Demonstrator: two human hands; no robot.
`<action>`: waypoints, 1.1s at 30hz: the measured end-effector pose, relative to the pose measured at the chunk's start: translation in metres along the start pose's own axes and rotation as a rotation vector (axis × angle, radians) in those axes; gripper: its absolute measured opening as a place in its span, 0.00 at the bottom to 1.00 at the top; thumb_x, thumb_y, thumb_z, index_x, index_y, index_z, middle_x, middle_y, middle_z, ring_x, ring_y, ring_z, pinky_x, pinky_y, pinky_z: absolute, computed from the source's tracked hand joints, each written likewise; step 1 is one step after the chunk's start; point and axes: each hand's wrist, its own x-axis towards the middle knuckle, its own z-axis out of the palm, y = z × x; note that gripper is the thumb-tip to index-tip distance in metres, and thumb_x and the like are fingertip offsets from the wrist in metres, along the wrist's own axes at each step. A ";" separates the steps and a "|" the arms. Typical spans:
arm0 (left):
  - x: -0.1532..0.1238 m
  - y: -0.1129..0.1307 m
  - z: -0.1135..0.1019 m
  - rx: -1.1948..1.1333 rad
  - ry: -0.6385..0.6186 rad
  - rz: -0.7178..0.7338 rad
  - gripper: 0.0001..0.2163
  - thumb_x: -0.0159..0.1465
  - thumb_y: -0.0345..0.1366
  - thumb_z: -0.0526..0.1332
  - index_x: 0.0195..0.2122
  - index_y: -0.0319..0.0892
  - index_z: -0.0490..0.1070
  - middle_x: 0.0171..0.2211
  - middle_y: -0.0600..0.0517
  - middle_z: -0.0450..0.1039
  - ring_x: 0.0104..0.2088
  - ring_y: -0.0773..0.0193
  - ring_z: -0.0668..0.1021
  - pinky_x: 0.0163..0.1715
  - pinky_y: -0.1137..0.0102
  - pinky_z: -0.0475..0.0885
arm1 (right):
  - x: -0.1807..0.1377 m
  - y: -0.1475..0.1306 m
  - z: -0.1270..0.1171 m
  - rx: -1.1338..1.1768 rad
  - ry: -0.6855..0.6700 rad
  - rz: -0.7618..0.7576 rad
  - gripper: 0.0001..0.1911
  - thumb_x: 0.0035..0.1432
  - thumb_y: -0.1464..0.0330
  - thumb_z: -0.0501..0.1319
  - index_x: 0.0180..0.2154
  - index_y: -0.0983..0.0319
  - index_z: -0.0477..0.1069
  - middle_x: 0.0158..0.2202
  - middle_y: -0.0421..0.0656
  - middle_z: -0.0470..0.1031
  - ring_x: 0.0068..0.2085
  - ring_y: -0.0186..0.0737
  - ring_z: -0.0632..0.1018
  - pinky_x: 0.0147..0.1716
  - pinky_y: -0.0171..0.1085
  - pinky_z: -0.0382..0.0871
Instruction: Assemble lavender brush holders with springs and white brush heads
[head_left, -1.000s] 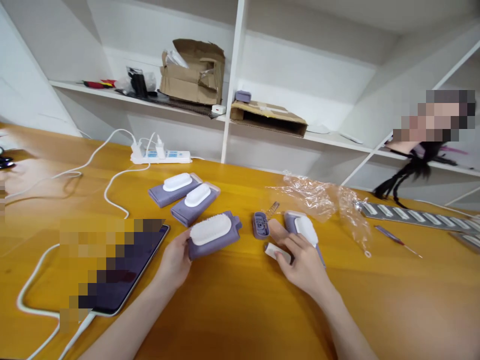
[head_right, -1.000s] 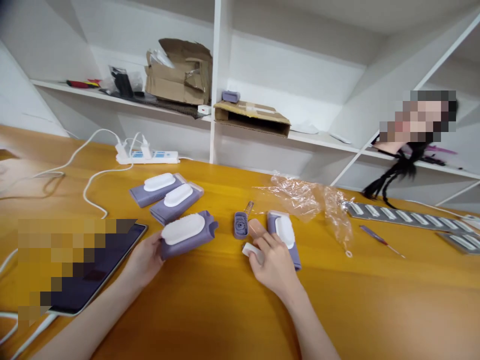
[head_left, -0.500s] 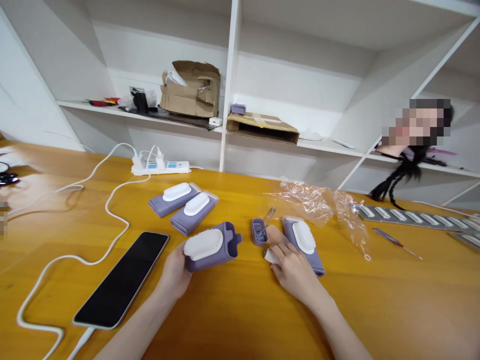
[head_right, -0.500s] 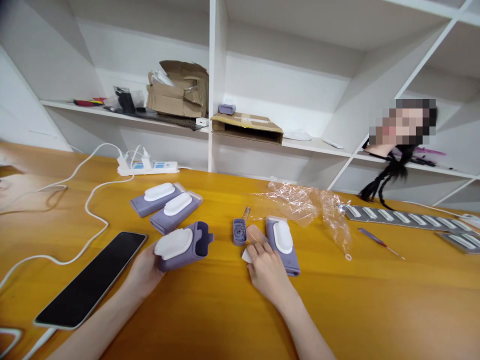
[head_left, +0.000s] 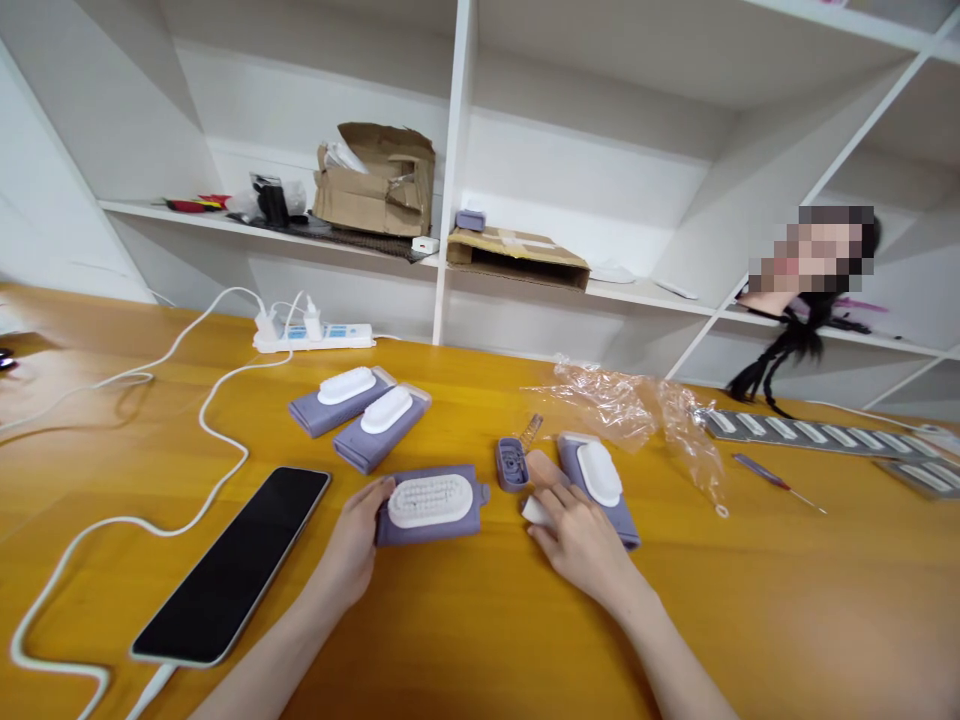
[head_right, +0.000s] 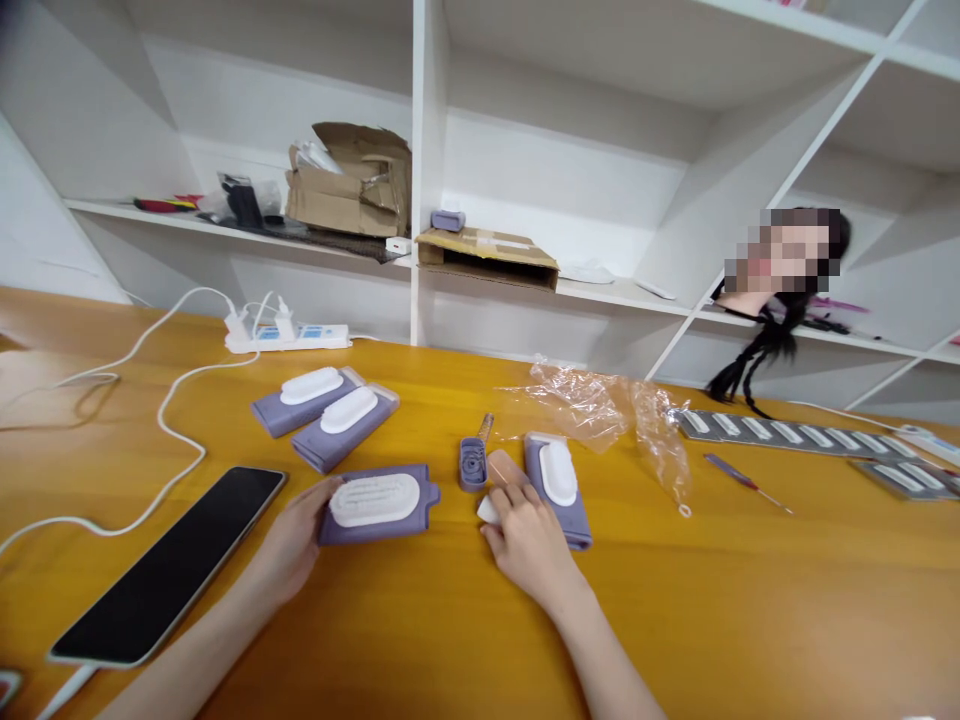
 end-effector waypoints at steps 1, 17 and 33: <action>-0.001 0.000 0.000 0.013 -0.002 -0.016 0.11 0.48 0.41 0.64 0.28 0.41 0.73 0.30 0.50 0.77 0.34 0.60 0.77 0.32 0.72 0.68 | 0.000 0.000 0.000 0.003 0.007 0.002 0.09 0.56 0.68 0.55 0.40 0.61 0.67 0.39 0.46 0.72 0.42 0.48 0.70 0.43 0.43 0.62; -0.014 0.007 0.008 0.073 -0.186 -0.185 0.08 0.48 0.40 0.65 0.26 0.41 0.74 0.27 0.50 0.76 0.26 0.65 0.75 0.23 0.75 0.63 | -0.001 -0.003 0.001 0.066 -0.035 0.035 0.13 0.53 0.73 0.54 0.42 0.62 0.68 0.41 0.48 0.73 0.44 0.49 0.72 0.42 0.42 0.64; -0.004 -0.002 0.002 0.000 -0.039 -0.038 0.09 0.48 0.40 0.63 0.27 0.40 0.73 0.28 0.51 0.76 0.33 0.61 0.75 0.33 0.72 0.66 | 0.008 -0.048 -0.016 1.797 0.027 0.531 0.16 0.52 0.62 0.58 0.43 0.60 0.66 0.23 0.38 0.71 0.21 0.33 0.69 0.21 0.32 0.60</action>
